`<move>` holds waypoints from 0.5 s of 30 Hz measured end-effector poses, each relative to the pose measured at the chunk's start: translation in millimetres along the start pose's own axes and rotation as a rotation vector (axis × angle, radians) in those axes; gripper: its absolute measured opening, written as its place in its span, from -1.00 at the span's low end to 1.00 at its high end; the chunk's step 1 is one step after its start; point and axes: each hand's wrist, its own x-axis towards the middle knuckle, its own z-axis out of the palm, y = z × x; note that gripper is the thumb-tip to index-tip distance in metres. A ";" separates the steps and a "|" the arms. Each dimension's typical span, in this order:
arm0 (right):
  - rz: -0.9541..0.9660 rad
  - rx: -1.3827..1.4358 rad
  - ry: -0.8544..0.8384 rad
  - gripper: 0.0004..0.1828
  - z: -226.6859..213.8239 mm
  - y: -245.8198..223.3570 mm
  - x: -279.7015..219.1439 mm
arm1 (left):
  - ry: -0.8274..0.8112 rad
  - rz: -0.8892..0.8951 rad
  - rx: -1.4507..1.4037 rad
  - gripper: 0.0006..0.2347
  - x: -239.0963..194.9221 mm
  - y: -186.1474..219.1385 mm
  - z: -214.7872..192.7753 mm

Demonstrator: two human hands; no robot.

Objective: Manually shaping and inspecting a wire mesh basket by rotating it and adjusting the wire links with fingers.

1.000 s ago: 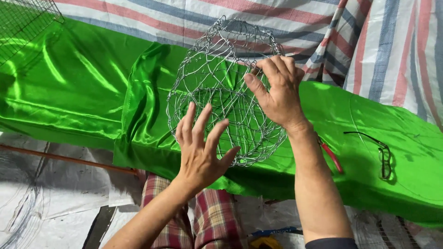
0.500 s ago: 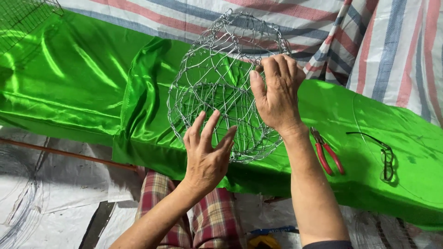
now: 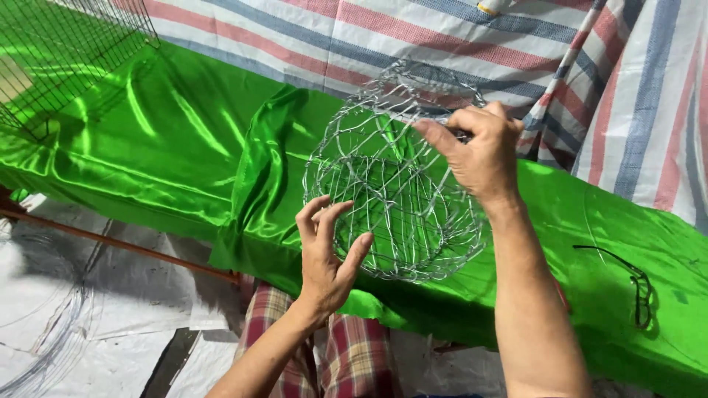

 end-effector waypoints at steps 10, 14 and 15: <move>-0.112 -0.175 0.092 -0.46 -8.3 -37.4 2.1 | 0.025 0.024 0.133 -0.58 84.0 -53.2 -32.6; -0.036 -0.100 -0.264 -0.22 -0.8 -51.6 17.6 | -0.032 -0.153 0.113 -0.63 109.2 -72.4 -39.4; -0.042 -0.101 -0.258 -0.22 -11.0 -43.8 21.0 | -0.027 -0.146 0.113 -0.63 115.3 -62.0 -38.3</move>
